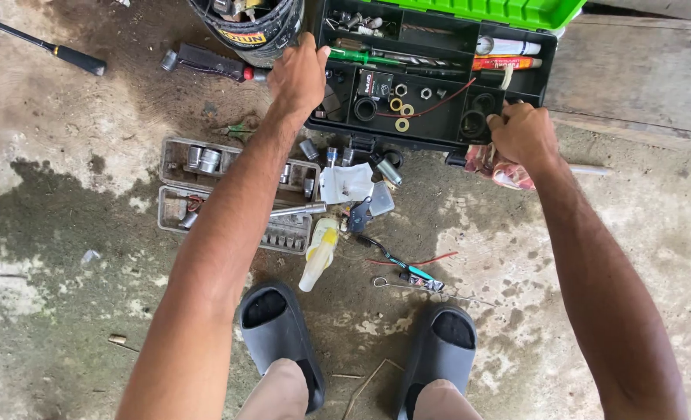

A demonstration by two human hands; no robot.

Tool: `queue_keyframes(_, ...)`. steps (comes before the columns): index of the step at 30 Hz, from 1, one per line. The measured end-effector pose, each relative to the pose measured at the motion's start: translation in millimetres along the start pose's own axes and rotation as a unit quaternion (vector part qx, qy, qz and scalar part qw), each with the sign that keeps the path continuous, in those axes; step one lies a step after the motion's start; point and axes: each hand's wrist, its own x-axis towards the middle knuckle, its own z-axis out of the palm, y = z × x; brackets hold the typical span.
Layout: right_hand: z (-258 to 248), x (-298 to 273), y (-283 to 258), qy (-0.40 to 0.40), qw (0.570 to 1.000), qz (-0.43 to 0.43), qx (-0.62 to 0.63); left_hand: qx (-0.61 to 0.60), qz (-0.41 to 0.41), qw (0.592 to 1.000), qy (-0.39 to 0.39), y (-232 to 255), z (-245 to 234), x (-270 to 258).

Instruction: Repairing a motorcycle by cleaning and inspecting small mechanical parts from a toolbox

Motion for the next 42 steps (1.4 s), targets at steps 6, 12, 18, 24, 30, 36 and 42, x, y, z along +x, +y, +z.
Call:
queue_keyframes(6, -15, -19, -2, 0.056, 0.995, 0.014, 0.087, -0.01, 0.043, 0.998, 0.045, 11, -25, -29)
queue_keyframes(12, -51, -78, -48, -0.022, 0.969, 0.061, 0.239, -0.072, 0.134, 0.986, 0.064, 9, -26, -52)
queue_keyframes(18, -44, -124, -78, -0.1, 0.94, 0.001, 0.326, -0.124, 0.282, 0.947, -0.085, 47, -37, -104)
queue_keyframes(24, 13, -110, -59, -0.013, 0.934, -0.082, 0.347, -0.063, 0.384, 0.916, -0.097, 83, -53, -136)
queue_keyframes(30, -54, -165, -78, -0.085, 0.943, -0.099, 0.305, 0.066, 0.419, 0.902, -0.075, 105, -88, -142)
queue_keyframes(36, -120, -242, -111, -0.103, 0.968, -0.227, -0.034, 0.22, 0.423, 0.879, -0.022, 136, -205, -221)
queue_keyframes(42, -154, -322, -146, -0.041, 0.961, -0.253, -0.104, 0.194, 0.44, 0.875, 0.043, 107, -249, -284)
